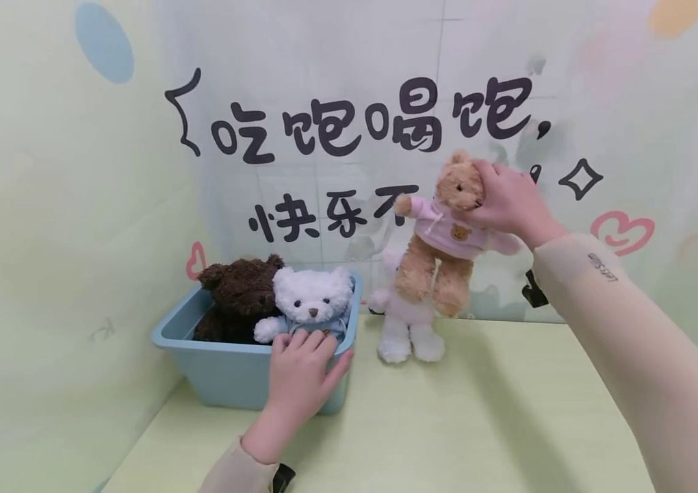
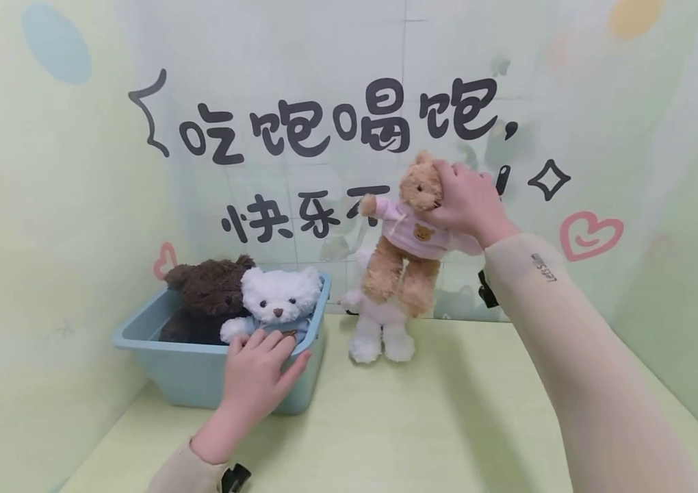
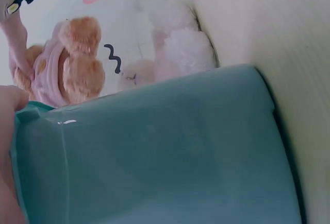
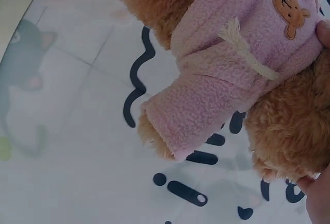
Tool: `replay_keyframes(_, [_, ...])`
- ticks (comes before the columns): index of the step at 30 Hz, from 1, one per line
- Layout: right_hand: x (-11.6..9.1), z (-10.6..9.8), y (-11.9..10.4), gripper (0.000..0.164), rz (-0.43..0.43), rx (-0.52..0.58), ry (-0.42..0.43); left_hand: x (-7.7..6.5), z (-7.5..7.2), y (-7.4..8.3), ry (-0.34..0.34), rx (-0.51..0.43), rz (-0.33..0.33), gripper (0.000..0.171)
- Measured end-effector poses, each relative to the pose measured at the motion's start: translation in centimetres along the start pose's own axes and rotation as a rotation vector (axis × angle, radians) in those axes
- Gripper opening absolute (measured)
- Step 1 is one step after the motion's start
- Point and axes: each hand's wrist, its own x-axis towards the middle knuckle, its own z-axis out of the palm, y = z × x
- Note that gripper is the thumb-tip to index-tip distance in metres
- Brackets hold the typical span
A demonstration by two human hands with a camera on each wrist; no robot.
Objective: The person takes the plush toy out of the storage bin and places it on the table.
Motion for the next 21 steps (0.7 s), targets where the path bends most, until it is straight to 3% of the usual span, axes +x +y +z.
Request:
replay_keyframes(5, [1.8,-0.8,-3.0,0.087,-0.029,0.006,0.028,0.0,-0.5,0.2,-0.104,0.015,-0.044,0.035])
replay_keyframes(14, [3.8,-1.0,-7.2,0.091,-0.086,0.007,0.081,0.5,-1.7,0.8,-0.17,0.022,-0.058,0.028])
replay_keyframes(21, [4.7,-1.2,-11.7,0.092,-0.127,0.002,0.165,0.3,-1.6,1.2,-0.233,0.055,-0.047,0.034])
